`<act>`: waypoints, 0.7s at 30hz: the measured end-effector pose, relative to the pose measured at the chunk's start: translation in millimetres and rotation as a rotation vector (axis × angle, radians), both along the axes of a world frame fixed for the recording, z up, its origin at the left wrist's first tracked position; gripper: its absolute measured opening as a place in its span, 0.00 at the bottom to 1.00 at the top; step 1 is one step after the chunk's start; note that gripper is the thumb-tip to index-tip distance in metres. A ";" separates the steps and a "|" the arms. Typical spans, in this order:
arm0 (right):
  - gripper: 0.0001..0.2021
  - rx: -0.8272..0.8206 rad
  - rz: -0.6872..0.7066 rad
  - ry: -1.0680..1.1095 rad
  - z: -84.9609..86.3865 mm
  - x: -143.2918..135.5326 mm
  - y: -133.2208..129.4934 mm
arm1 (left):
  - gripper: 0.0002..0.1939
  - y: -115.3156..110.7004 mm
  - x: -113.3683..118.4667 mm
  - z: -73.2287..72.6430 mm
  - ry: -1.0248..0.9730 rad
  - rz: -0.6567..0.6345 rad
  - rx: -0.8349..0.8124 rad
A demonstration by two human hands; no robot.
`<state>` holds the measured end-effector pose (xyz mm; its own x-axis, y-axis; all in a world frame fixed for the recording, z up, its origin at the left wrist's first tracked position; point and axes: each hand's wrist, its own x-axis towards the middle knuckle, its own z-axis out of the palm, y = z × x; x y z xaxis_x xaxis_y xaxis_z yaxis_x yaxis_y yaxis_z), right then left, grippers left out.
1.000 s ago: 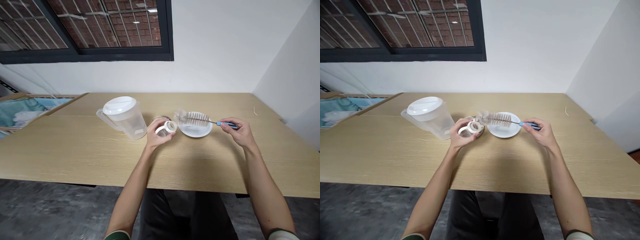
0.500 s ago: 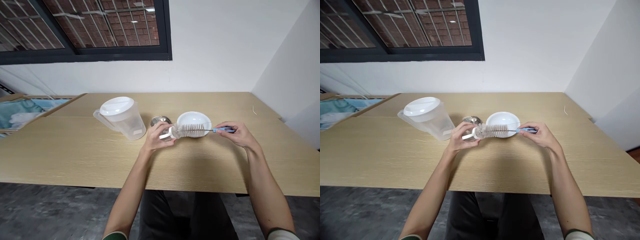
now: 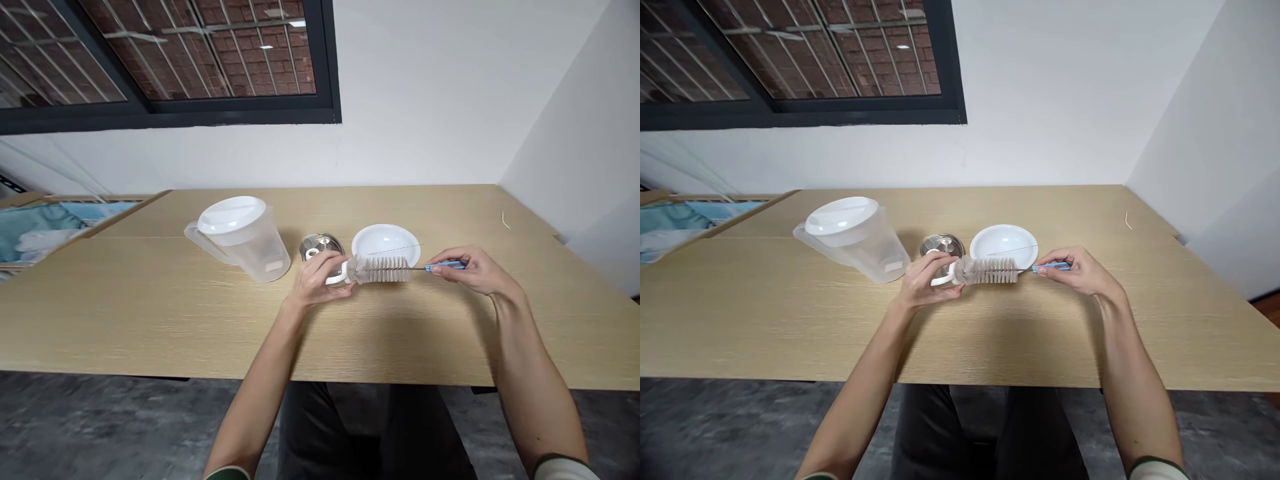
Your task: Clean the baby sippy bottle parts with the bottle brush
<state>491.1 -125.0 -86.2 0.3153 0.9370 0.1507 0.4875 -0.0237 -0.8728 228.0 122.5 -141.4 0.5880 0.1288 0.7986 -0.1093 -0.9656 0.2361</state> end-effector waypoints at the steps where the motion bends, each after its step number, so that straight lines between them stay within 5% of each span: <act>1: 0.20 -0.005 0.001 0.002 -0.3 0.3 0.1 | 0.24 0.0 0.0 -0.2 0.005 0.000 -0.009; 21: 0.23 -0.049 0.056 -0.091 -8.4 -3.0 8.9 | 0.20 -6.6 3.6 0.9 0.165 0.011 -0.041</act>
<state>488.1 -116.1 -94.6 0.2493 0.9597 0.1299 0.5666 -0.0358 -0.8232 231.6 116.0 -140.5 0.7089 0.1665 0.6854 -0.0553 -0.9556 0.2893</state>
